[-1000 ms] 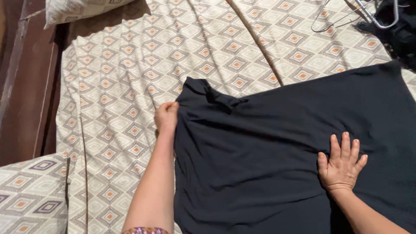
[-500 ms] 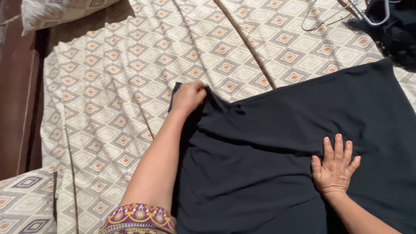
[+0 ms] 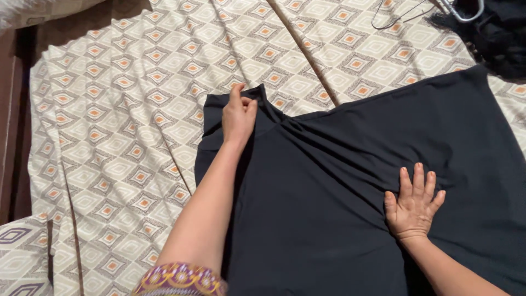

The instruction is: The person folds a pair of trousers on a bed and places them onto a hanger, then spreads a shirt flat on the bed and smooths it with their hands before gathering it to be hung.

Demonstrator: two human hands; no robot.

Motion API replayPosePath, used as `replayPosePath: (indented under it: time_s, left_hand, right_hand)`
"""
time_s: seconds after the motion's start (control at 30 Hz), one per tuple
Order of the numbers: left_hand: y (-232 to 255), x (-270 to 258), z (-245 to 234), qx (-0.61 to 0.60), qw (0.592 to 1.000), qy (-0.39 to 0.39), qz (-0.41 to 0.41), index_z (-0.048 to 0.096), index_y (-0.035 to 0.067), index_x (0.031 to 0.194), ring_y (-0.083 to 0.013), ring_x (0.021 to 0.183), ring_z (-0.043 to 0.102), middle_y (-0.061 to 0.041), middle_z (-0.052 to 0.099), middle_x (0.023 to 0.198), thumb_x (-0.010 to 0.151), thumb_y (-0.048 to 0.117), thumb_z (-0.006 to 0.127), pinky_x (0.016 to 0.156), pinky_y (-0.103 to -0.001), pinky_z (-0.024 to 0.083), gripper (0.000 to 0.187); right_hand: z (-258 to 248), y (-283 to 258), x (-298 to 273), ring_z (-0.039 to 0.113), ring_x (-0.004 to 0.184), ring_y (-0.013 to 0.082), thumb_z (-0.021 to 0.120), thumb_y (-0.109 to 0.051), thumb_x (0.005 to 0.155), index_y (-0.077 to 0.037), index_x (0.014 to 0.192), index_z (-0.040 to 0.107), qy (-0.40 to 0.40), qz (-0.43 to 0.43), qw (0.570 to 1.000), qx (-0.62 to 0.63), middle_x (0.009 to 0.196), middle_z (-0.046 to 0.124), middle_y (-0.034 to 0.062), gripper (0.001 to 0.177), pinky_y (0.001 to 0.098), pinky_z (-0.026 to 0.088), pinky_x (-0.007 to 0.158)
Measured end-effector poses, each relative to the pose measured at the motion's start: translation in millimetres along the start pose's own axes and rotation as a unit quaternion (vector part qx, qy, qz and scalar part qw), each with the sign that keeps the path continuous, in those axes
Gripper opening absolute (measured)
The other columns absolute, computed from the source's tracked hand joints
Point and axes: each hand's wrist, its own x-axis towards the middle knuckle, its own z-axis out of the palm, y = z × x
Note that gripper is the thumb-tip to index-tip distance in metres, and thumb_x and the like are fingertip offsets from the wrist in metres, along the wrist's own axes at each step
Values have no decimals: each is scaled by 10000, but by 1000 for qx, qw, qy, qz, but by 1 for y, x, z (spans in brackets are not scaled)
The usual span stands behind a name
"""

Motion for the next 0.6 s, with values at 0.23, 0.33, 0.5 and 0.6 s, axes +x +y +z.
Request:
replayPosePath:
  time_s: [0.23,0.33,0.5,0.6]
  left_hand:
    - [15,-86,-31,51,960,64,268,652,85,1144,-320,1152,655,-96,669,1199,932,20,626,965,-429,526,223]
    - [23,-103,-25,94,962,-7,256,683,129,1114,-303,1143,646,-66,649,1253,883,47,660,916,-414,534,247]
    - [12,-65,-6,150,956,-19,251,667,188,1194,-290,1207,632,-39,583,1380,879,56,649,910,-412,558,342]
    - [5,-36,6,183,958,0,222,653,221,1256,-330,1201,622,-73,521,1471,894,78,651,867,-441,561,389]
  right_hand:
    - [-28,-15,11,223,1558,387,438,-516,1005,-143,1567,442,20,-16,1000,-8,1698,296,128,674,682,122,1191]
    - [-57,-17,24,301,1512,345,570,-435,938,-160,1470,529,-13,-13,1000,4,1630,386,107,600,684,154,1146]
    - [-94,9,104,581,1260,269,654,-208,979,-162,1265,683,77,-67,990,94,1335,639,53,292,488,403,1076]
    - [-92,38,174,621,1062,322,692,-133,947,-150,1171,717,111,-75,989,60,1158,675,74,226,443,476,905]
